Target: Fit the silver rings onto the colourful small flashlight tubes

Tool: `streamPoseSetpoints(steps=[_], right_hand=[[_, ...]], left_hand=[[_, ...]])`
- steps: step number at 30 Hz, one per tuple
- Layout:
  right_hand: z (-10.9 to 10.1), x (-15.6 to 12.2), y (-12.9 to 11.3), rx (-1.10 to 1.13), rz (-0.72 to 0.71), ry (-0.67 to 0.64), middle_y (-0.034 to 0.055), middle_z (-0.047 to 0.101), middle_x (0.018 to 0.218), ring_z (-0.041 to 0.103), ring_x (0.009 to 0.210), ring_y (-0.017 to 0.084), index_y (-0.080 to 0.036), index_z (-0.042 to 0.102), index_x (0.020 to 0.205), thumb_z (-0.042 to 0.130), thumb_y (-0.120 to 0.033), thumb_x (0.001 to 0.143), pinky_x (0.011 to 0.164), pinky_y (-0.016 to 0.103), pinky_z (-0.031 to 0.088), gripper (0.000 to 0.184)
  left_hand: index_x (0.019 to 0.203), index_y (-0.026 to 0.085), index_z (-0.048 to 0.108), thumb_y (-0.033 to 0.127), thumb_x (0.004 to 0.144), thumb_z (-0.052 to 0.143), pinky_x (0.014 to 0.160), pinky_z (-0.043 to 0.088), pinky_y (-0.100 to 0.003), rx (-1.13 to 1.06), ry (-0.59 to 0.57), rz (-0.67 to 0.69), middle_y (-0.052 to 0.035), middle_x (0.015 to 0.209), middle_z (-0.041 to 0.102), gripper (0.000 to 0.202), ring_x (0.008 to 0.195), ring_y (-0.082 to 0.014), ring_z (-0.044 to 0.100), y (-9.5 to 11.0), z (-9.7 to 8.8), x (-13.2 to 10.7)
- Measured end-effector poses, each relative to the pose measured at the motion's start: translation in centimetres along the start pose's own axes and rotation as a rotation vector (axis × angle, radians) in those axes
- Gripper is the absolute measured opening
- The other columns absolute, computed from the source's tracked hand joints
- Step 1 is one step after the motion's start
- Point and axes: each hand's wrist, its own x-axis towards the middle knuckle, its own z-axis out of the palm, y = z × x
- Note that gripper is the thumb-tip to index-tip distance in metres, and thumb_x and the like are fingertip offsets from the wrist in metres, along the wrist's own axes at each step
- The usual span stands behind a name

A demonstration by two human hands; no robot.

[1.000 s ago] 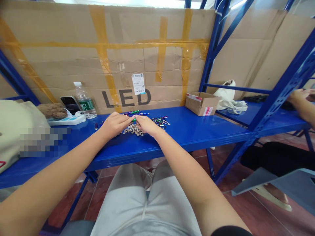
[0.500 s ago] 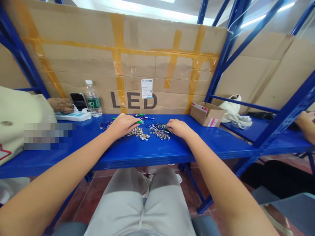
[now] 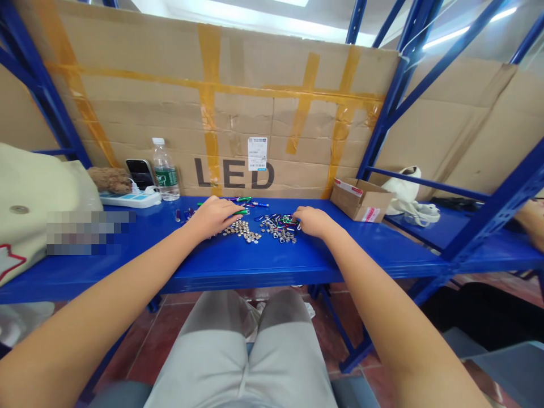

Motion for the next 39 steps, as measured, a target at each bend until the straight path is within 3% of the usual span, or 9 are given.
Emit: streamPoseSetpoints(steps=[4,10,14,20,23,27,33,36,39], right_hand=[[0.1,0.6,0.6,0.094,0.05,-0.005,0.0093,0.066,0.115,0.061,0.105,0.019,-0.017,0.07,0.108,0.045,-0.003,0.078,0.089,0.025,0.043,0.042],[0.3,1.7,-0.6,0.085,0.044,-0.037,0.0108,0.069,0.102,0.063,0.094,0.021,-0.016,0.072,0.094,0.054,-0.023,0.087,0.082,0.027,0.045,0.02],[-0.3,2.2,-1.7,0.207,0.09,0.111,0.0103,0.07,0.096,0.064,0.088,0.02,-0.016,0.068,0.088,0.057,-0.023,0.087,0.079,0.028,0.046,0.013],[-2.0,3.4,-6.2,0.607,0.052,0.316,0.0072,0.071,0.09,0.064,0.078,0.017,-0.016,0.055,0.102,0.058,-0.019,0.086,0.071,0.028,0.048,0.017],[-2.3,4.2,-9.0,0.867,-0.038,0.261,0.0038,0.07,0.084,0.063,0.066,0.013,-0.017,0.043,0.114,0.049,-0.015,0.089,0.064,0.025,0.049,0.026],[-2.3,4.5,-11.4,1.076,-0.122,0.185,0.0012,0.066,0.079,0.059,0.058,0.011,-0.017,0.039,0.113,0.041,-0.021,0.095,0.056,0.023,0.047,0.018],[-1.9,4.0,-11.9,0.75,-0.086,0.213,0.0062,0.068,0.085,0.062,0.069,0.015,-0.016,0.048,0.106,0.043,-0.024,0.096,0.067,0.026,0.045,0.014],[-1.8,3.8,-12.1,0.497,-0.118,0.207,0.0141,0.068,0.101,0.064,0.087,0.021,-0.014,0.052,0.106,0.039,-0.029,0.098,0.075,0.03,0.044,0.022],[-1.9,3.5,-12.6,0.311,-0.051,0.174,0.018,0.068,0.104,0.065,0.087,0.026,-0.012,0.052,0.113,0.036,-0.033,0.098,0.074,0.032,0.044,0.031]], left_hand=[[0.105,0.021,0.068,0.037,0.099,0.043,0.075,0.035,-0.031,0.002,-0.005,0.017,-0.0063,0.099,0.074,0.031,0.093,-0.0185,0.066,0.0,0.0,0.0],[0.105,0.02,0.068,0.036,0.098,0.043,0.074,0.035,-0.031,-0.017,-0.019,0.028,-0.0062,0.096,0.074,0.03,0.091,-0.0185,0.066,0.0,-0.1,-0.1],[0.107,0.02,0.068,0.035,0.097,0.046,0.076,0.037,-0.031,-0.04,-0.049,-0.01,-0.0062,0.099,0.073,0.028,0.095,-0.02,0.066,0.2,-0.3,0.0],[0.113,0.023,0.066,0.036,0.096,0.048,0.086,0.043,-0.033,-0.209,-0.029,-0.153,-0.0053,0.113,0.071,0.028,0.108,-0.0207,0.063,0.0,0.1,0.0],[0.109,0.021,0.068,0.035,0.093,0.051,0.091,0.046,-0.033,-0.369,0.033,-0.25,-0.0063,0.111,0.071,0.028,0.104,-0.021,0.064,-0.2,0.1,0.0],[0.106,0.018,0.068,0.035,0.092,0.05,0.091,0.048,-0.032,-0.67,0.096,-0.366,-0.0061,0.109,0.071,0.028,0.101,-0.0201,0.065,-0.1,0.1,0.1],[0.099,0.018,0.072,0.039,0.087,0.058,0.093,0.049,-0.035,-0.796,0.022,-0.458,-0.0057,0.107,0.073,0.029,0.101,-0.0232,0.065,0.1,0.4,0.4],[0.099,0.017,0.073,0.042,0.087,0.057,0.093,0.049,-0.036,-0.811,0.014,-0.454,-0.0054,0.106,0.074,0.032,0.1,-0.0232,0.065,0.3,0.5,0.5],[0.099,0.018,0.073,0.045,0.087,0.057,0.092,0.05,-0.036,-0.816,0.001,-0.463,-0.0055,0.105,0.074,0.035,0.098,-0.0231,0.066,0.3,0.5,0.5]])
